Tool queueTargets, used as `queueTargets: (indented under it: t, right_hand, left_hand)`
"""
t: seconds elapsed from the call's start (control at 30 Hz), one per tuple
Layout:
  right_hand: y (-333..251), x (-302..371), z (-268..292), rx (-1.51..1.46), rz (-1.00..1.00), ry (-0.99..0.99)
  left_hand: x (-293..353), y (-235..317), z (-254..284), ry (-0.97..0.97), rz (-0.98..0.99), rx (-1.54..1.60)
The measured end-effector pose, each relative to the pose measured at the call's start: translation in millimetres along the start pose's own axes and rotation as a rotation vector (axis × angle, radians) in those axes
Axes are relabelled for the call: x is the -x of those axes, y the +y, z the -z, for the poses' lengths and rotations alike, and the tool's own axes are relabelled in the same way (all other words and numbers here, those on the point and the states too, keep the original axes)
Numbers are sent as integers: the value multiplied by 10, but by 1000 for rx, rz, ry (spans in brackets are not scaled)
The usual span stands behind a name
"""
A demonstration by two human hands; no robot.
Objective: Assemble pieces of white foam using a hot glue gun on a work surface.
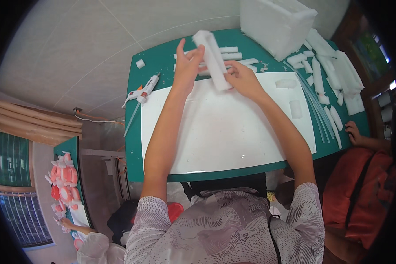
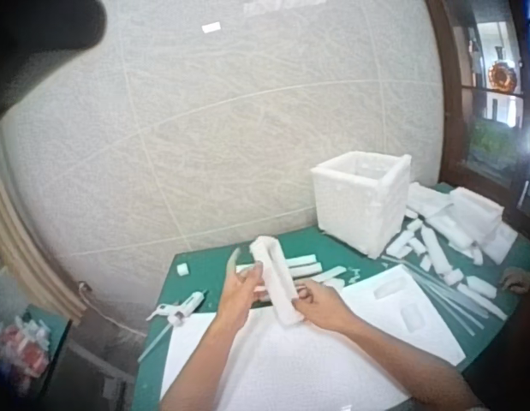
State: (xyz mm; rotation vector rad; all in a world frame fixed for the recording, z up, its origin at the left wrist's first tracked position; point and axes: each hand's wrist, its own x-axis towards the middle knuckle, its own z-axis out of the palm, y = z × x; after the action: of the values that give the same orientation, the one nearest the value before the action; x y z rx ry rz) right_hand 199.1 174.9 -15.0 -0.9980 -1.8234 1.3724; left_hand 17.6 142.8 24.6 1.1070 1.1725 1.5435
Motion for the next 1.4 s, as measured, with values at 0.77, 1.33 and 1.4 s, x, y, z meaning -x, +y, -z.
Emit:
queueTargets:
  t: [0.77, 1.33, 1.4]
  right_hand:
    - [-385, -654, 77, -209, 29, -41]
    - [-414, -637, 193, -94, -16, -113]
    - [-415, -646, 213, -49, 2, -124]
  left_hand:
    - [-375, 74, 243, -140, -42, -239]
    - [-443, 24, 277, -166, 33, -146]
    - [-436, 57, 255, -176, 38, -159]
